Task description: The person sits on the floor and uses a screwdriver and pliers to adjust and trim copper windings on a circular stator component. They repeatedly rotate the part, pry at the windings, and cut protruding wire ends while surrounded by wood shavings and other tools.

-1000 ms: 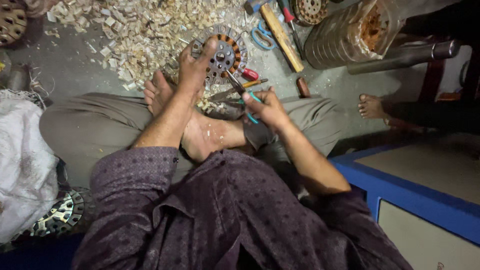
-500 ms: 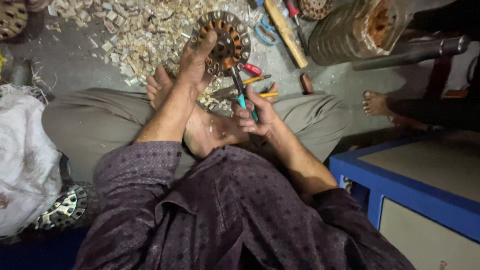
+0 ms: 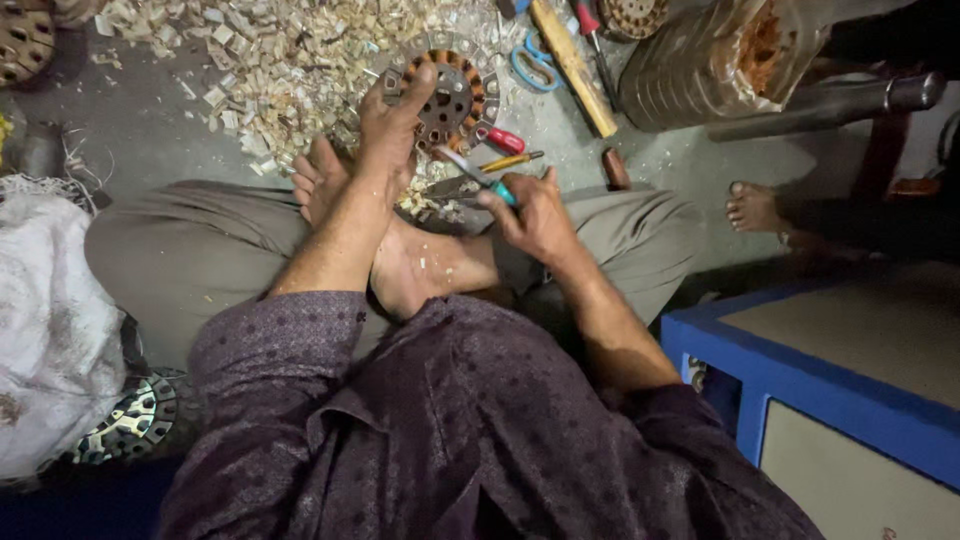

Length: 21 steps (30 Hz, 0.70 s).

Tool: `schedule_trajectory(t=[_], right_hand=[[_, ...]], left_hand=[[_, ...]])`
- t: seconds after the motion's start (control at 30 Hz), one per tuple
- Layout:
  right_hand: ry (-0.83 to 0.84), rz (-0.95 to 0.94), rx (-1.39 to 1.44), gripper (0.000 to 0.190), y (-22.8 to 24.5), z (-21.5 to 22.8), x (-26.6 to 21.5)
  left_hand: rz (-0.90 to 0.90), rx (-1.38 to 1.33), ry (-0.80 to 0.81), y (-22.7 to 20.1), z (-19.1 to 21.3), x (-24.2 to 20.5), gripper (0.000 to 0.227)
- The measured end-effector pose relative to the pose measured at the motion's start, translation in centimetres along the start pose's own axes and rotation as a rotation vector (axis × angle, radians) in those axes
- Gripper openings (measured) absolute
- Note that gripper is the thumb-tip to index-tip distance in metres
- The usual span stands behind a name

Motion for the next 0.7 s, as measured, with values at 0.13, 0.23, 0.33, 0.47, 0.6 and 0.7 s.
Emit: schedule_trajectory(t=[0.13,0.23,0.33,0.47,0.6,0.7], right_hand=[[-0.086,0.140,0.047,0.034,1.9,1.6,-0.4],[-0.207,0.019,0.058,0.031,0.9,4.1,0.1],[-0.480,-0.228,0.178,0.028,-2.7,6.7,-1.6],[-0.706,-0.324,-0.061,0.031,-10.4,13.2,-4.1],[-0.591,-0.364,-0.449,0.035,-17.6,19.5,-6.3],[-0.415,-0.658,-0.537,0.042,-20.2,20.6,-8.2]], left_hand=[[0.071,0.385,-0.296,1.7,2.0,2.0,0.099],[0.030,0.139,-0.252,0.3,1.6,3.2,0.098],[0.178,0.003,-0.282,0.4,1.9,1.2,0.093],[0.211,-0.048,-0.202,-1.6,0.5,-0.1,0.077],[0.238,-0.115,-0.193,-2.3,-0.5,-0.8,0.077],[0.184,-0.130,-0.185,-2.0,-0.2,-0.6,0.073]])
Point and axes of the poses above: each hand's wrist, its own x-axis towards the middle knuckle, its own z-axis out of the back of the hand, y = z × x, the point moved 2 cm from there along x, towards the middle knuckle, and after that the axes turned 9 degrees about z, right-handed, at the moved point
